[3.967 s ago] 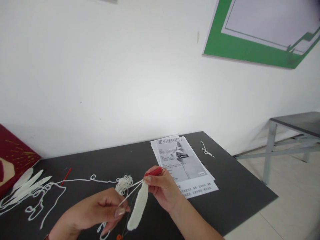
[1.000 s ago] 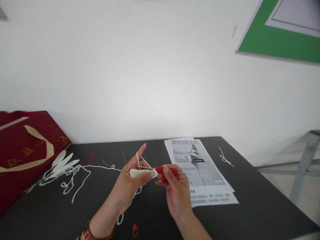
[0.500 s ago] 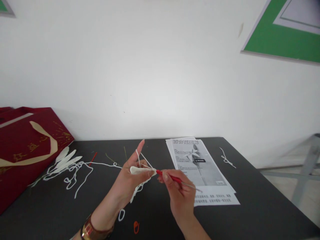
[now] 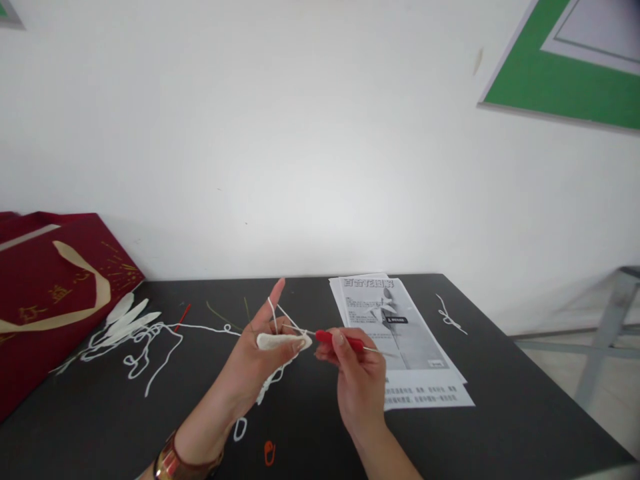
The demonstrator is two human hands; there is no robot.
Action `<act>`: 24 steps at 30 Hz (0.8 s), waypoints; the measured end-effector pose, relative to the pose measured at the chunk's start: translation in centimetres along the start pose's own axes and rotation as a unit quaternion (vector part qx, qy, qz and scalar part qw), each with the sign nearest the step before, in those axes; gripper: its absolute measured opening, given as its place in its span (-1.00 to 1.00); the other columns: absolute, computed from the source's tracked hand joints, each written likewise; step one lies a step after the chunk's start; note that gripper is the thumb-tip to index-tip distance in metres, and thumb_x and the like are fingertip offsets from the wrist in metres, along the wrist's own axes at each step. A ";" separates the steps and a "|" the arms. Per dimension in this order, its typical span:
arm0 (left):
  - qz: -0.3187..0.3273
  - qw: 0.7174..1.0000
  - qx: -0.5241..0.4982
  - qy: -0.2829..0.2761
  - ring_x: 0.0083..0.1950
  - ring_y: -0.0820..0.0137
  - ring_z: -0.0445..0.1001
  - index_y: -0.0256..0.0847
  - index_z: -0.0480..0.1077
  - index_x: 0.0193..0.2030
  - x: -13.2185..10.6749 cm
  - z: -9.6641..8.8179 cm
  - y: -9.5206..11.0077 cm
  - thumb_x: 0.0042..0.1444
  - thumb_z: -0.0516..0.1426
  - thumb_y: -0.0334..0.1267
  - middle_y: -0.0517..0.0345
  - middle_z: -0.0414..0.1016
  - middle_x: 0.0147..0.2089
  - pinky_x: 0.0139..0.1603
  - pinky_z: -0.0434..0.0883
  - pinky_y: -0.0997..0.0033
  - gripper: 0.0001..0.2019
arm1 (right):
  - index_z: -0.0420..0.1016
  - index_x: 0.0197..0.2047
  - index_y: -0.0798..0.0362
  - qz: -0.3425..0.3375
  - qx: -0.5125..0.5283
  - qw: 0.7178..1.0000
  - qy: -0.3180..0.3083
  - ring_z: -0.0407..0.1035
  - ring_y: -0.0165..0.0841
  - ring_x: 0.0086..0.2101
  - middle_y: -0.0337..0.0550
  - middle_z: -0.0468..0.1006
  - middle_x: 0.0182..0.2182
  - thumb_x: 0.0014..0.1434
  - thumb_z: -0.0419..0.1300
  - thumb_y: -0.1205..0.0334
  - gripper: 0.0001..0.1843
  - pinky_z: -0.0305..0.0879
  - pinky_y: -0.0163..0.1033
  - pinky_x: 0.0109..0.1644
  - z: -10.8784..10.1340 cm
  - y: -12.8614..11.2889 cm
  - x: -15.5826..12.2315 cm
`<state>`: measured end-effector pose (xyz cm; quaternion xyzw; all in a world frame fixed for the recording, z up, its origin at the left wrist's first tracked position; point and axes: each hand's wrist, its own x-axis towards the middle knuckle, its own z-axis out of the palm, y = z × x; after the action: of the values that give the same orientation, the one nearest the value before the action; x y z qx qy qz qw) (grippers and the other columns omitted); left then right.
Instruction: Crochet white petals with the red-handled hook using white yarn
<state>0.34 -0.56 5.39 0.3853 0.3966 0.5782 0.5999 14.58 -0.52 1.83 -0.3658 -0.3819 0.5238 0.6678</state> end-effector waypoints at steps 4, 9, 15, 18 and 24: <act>0.021 1.000 0.008 -0.011 -0.55 0.54 0.19 0.05 -0.18 0.43 -0.1 0.0 -0.1 -0.09 0.35 -0.32 0.37 0.31 -0.52 -0.53 0.09 0.53 0.04 | 0.56 -0.37 0.09 0.137 0.134 0.981 0.021 0.41 -0.49 -0.59 -0.20 0.63 -0.53 -0.01 0.41 0.13 -0.78 0.49 -0.36 -0.46 0.5 0.1 0.6; 0.044 0.998 0.037 -0.020 -0.57 0.55 0.15 0.08 -0.19 0.43 -0.2 -0.1 -0.2 -0.05 0.33 -0.32 0.38 0.28 -0.54 -0.58 0.07 0.56 0.01 | 0.54 -0.43 0.12 0.147 0.136 0.980 0.011 0.39 -0.50 -0.60 -0.18 0.63 -0.53 -0.06 0.44 0.15 -0.76 0.49 -0.38 -0.49 0.4 -0.4 0.9; 0.050 0.996 0.068 0.000 -0.60 0.57 0.15 0.12 -0.18 0.43 -0.2 -0.1 -0.2 -0.04 0.32 -0.33 0.40 0.27 -0.54 -0.62 0.07 0.59 0.00 | 0.55 -0.38 0.10 0.096 0.065 0.993 0.020 0.43 -0.43 -0.58 -0.20 0.61 -0.56 -0.01 0.40 0.11 -0.77 0.47 -0.35 -0.49 0.0 -0.6 0.8; 0.055 0.996 0.065 0.022 -0.61 0.56 0.16 0.10 -0.20 0.43 -0.1 0.0 -0.3 -0.06 0.32 -0.32 0.40 0.29 -0.55 -0.62 0.09 0.60 0.02 | 0.58 -0.37 0.06 0.004 -0.047 0.999 0.008 0.47 -0.38 -0.55 -0.19 0.61 -0.56 0.11 0.31 0.14 -0.84 0.46 -0.31 -0.45 -0.2 -0.6 0.3; 0.044 0.997 0.052 0.030 -0.60 0.57 0.16 0.12 -0.20 0.43 0.0 0.1 -0.1 -0.08 0.34 -0.36 0.44 0.29 -0.57 -0.57 0.10 0.57 0.04 | 0.56 0.00 -0.14 -0.315 -0.279 0.896 -0.142 0.54 -0.22 -0.31 -0.09 0.67 -0.27 0.08 0.25 0.52 -0.53 0.48 -0.15 -0.24 -1.3 -0.1 -1.0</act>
<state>0.47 -0.54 5.33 0.4152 0.4269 0.5941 0.5407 15.60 -1.58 1.22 -0.3192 -0.6982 0.2050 0.6071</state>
